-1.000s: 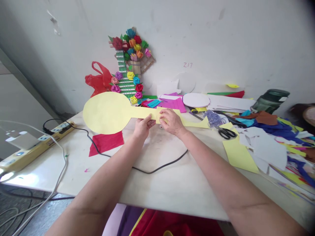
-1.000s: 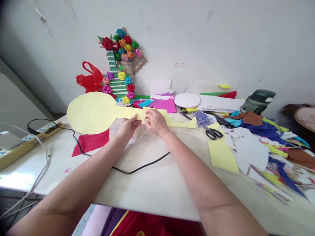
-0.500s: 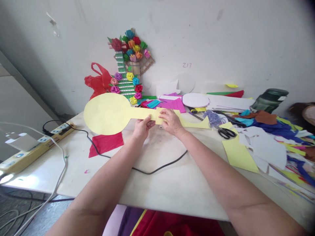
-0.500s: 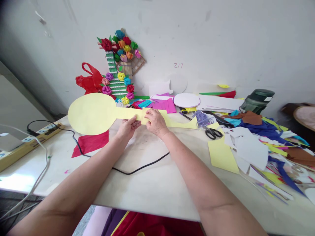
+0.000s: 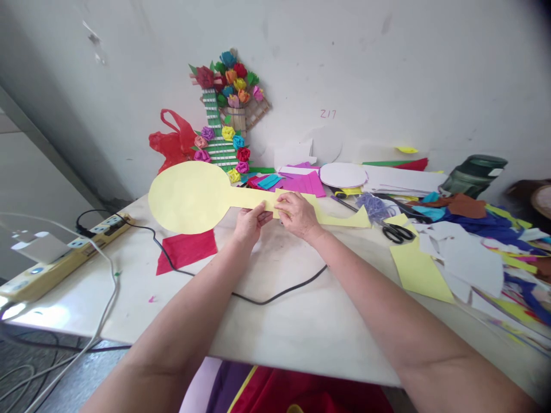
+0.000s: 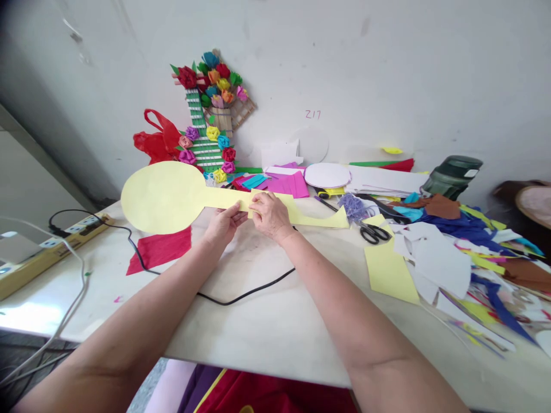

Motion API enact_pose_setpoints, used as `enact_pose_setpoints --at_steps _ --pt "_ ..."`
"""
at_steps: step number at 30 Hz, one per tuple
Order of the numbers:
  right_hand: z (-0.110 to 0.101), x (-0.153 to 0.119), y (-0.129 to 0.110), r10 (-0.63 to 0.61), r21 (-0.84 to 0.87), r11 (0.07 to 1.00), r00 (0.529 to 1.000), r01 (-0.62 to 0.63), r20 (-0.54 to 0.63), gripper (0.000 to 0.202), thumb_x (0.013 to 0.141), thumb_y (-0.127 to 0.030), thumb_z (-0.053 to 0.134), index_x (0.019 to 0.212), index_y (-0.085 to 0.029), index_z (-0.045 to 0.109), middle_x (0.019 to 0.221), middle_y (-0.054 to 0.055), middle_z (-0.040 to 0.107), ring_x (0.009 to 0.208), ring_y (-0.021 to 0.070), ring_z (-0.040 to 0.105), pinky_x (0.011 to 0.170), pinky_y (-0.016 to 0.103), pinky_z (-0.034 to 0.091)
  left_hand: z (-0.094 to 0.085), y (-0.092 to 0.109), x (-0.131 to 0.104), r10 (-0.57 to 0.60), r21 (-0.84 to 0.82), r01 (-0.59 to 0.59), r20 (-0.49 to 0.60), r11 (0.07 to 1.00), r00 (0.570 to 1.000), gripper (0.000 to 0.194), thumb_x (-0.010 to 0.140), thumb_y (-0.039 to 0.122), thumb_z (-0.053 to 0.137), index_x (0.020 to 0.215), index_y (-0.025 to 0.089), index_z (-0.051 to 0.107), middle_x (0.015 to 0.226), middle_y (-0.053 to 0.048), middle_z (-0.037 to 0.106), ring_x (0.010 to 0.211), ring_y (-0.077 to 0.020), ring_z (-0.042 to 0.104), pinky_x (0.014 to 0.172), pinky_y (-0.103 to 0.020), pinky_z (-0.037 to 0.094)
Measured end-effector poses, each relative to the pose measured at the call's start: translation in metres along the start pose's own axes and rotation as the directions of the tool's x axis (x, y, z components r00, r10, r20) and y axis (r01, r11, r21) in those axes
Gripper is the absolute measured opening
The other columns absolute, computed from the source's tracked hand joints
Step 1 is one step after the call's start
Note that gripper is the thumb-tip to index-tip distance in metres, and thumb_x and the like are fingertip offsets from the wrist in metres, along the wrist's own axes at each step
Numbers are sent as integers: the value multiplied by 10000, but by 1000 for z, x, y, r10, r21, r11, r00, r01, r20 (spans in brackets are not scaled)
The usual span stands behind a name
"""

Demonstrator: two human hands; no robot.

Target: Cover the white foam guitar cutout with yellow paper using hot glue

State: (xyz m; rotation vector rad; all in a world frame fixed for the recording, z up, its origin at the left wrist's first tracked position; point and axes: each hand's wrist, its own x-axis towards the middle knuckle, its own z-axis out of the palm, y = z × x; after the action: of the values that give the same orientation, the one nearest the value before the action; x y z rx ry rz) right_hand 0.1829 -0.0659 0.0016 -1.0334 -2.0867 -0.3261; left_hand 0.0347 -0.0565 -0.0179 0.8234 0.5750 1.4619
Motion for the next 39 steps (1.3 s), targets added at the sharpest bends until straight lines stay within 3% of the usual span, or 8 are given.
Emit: enact_pose_setpoints --at_steps 9,19,39 --pt "3 1 2 47 1 999 998 -47 -37 134 799 -212 520 791 -201 653 977 44 614 883 191 506 784 319 415 6 2 -4 -31 30 31 3 999 1000 207 607 179 737 748 115 601 616 -21 643 546 -125 623 662 -278 519" --pt "-2 3 -6 154 -9 988 987 -155 -53 94 789 -205 549 709 -192 596 933 53 592 858 177 539 688 278 420 9 -2 -3 -53 41 52 25 998 998 222 586 186 754 712 97 594 569 -11 621 519 -121 614 611 -261 514" --pt "-3 -2 -4 -118 -317 942 993 114 8 208 888 -179 377 834 -144 575 969 103 581 858 214 482 685 327 369 11 -3 -3 -74 21 74 -2 997 997 205 606 143 721 761 103 593 554 -18 622 503 -134 622 558 -240 524"
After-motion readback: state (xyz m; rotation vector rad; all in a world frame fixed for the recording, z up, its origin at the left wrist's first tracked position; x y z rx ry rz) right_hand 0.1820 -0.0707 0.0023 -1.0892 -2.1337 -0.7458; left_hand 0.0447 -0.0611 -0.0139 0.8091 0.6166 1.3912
